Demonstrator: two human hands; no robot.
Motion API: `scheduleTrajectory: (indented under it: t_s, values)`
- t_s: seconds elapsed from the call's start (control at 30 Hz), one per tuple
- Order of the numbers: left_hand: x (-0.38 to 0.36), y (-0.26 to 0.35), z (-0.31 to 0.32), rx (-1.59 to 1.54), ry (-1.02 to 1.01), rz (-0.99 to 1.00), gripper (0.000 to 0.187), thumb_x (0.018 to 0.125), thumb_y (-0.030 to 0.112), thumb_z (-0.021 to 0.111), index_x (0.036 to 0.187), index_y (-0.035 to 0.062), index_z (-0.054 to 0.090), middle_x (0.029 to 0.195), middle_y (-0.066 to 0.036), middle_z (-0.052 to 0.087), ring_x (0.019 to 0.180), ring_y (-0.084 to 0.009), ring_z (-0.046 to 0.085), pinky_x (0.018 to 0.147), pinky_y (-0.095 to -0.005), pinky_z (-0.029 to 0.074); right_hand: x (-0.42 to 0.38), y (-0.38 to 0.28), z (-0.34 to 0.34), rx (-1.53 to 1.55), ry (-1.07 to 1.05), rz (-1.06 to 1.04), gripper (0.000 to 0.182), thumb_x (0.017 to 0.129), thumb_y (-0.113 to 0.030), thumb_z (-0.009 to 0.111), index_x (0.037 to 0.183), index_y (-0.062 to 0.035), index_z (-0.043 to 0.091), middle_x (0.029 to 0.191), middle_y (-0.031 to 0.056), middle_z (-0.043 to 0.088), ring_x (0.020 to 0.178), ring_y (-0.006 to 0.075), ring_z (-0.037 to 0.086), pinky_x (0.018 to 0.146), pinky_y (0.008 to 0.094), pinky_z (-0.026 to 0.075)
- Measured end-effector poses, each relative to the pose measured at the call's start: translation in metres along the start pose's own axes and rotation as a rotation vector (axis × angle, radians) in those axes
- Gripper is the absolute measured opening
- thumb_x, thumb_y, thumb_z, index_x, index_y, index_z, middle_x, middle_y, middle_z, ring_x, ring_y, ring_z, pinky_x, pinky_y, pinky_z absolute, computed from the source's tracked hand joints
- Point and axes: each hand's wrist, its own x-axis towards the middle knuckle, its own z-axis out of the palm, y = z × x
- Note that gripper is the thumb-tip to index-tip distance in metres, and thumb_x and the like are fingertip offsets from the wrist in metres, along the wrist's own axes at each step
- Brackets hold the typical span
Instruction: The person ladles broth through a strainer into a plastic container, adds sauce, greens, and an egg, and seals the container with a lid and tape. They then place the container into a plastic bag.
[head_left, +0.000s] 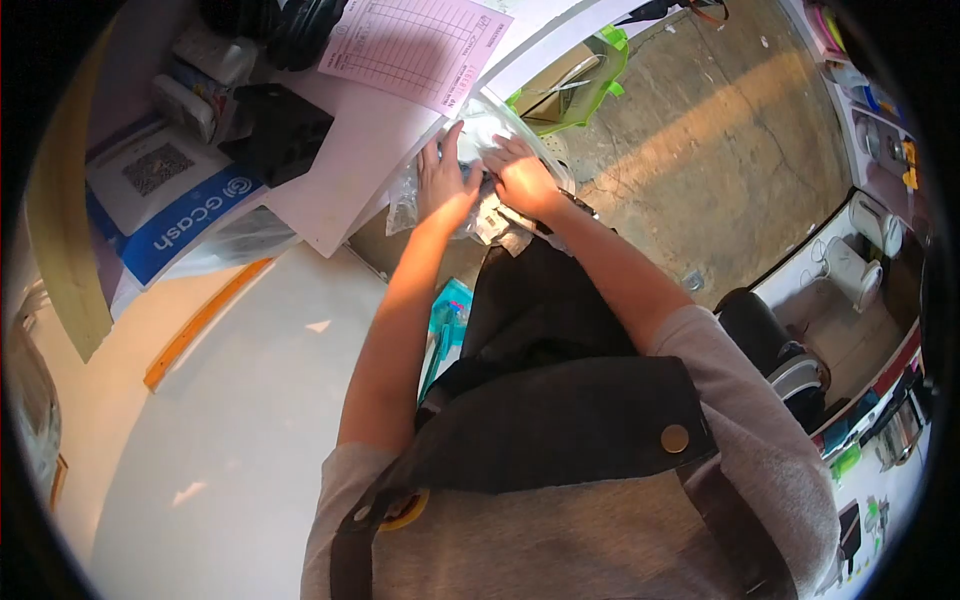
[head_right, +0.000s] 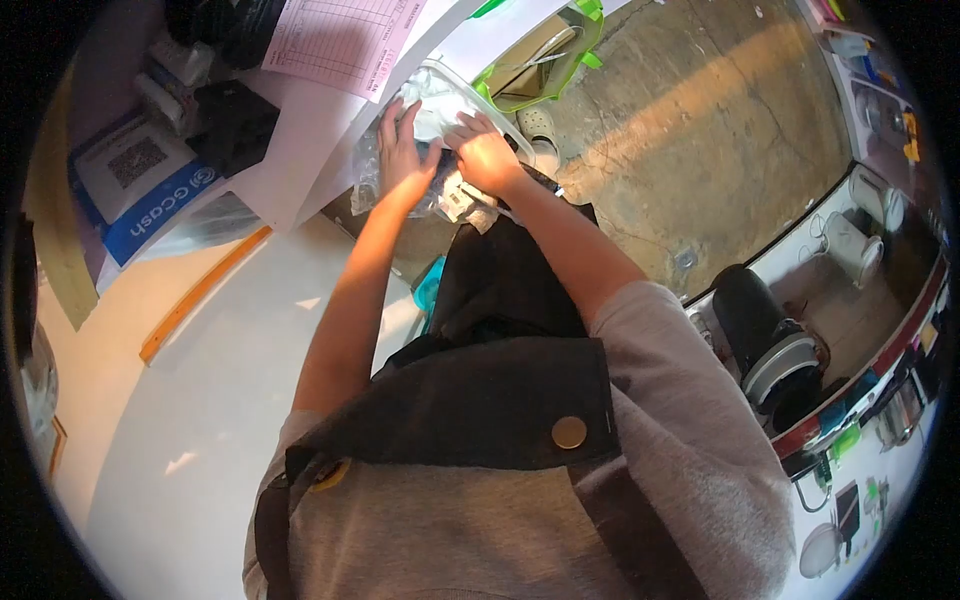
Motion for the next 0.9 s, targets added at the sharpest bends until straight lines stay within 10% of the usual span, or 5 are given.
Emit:
scheduleTrajectory:
  t_s: [0.23,0.43,0.67,0.9]
  values:
    - [0.049,-0.014,0.015,-0.299,-0.259,-0.247,0.097,0.057,0.027,0.083,0.135,0.0022,0.031,0.124,-0.024,0.045,0.116,-0.0353,0.045,0.098,-0.041,0.037,-0.015,-0.008,-0.006,-0.045,-0.031,0.09,0.033,0.073,-0.01,0.058,0.104,-0.0032,0.056,0.115,0.0162,0.054,0.118,0.0341,0.043,0.101,0.0448,0.034]
    - [0.031,-0.026,0.026,-0.137,-0.317,-0.091,0.067,0.068,0.032,0.073,0.122,-0.0008,0.049,0.116,-0.023,0.051,0.11,-0.0373,0.048,0.095,-0.0404,0.039,-0.022,-0.014,-0.005,-0.102,0.196,0.096,0.051,0.069,-0.018,0.065,0.118,-0.0128,0.05,0.131,0.0123,0.041,0.119,0.0356,0.04,0.102,0.0476,0.03]
    - [-0.003,-0.02,0.005,-0.144,-0.461,0.06,0.049,0.077,0.025,0.062,0.12,0.0031,0.053,0.118,-0.017,0.05,0.111,-0.0359,0.046,0.095,-0.0393,0.039,-0.013,-0.014,-0.005,-0.078,-0.015,0.102,0.066,0.072,-0.023,0.061,0.133,-0.0138,0.039,0.133,0.0123,0.043,0.126,0.0297,0.037,0.111,0.0478,0.015]
    - [0.033,-0.019,0.007,-0.195,0.066,-0.092,0.022,0.078,0.009,0.057,0.098,0.0052,0.064,0.09,-0.014,0.064,0.09,-0.0288,0.061,0.082,-0.036,0.047,-0.019,-0.006,0.001,-0.11,0.052,0.013,0.044,0.072,-0.026,0.061,0.114,-0.0137,0.054,0.113,0.0101,0.051,0.112,0.0255,0.046,0.112,0.0471,0.016]
